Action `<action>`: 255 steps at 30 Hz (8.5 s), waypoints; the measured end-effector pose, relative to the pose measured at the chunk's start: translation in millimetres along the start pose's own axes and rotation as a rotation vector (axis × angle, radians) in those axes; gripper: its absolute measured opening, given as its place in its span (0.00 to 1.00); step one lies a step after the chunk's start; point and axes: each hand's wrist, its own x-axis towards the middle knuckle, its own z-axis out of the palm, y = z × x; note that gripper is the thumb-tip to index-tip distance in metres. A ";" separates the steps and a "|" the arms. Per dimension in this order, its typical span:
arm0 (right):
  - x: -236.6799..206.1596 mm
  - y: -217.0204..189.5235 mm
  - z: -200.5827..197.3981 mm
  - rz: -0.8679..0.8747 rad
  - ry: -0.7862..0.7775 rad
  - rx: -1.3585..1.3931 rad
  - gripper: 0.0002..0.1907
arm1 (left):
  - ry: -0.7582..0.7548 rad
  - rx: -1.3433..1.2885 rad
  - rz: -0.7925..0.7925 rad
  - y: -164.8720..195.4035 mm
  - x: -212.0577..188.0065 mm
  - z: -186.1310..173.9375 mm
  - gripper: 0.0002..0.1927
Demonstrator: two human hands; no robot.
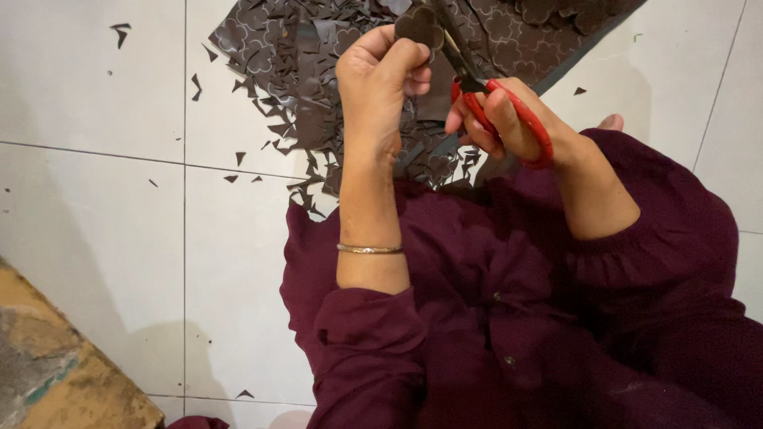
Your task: The person sits on a tiled floor and uses red-handled scissors to cut a dark brown patterned fabric into small, repeating shapes. The person holds the fabric with the left hand and cuts with the right, placing finished pieces onto a growing pile.
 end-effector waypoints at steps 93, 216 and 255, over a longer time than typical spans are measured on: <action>4.1 -21.5 -35.1 0.009 0.810 0.377 0.12 | 0.184 1.650 0.118 -56.3 -3.8 6.9 0.27; -114.5 -122.3 11.2 -0.033 0.327 0.066 0.14 | -0.145 0.161 -0.079 51.9 -206.9 30.3 0.09; -176.1 -98.6 54.4 0.002 -0.177 0.041 0.48 | 0.072 -0.017 0.253 106.9 -255.4 88.7 0.20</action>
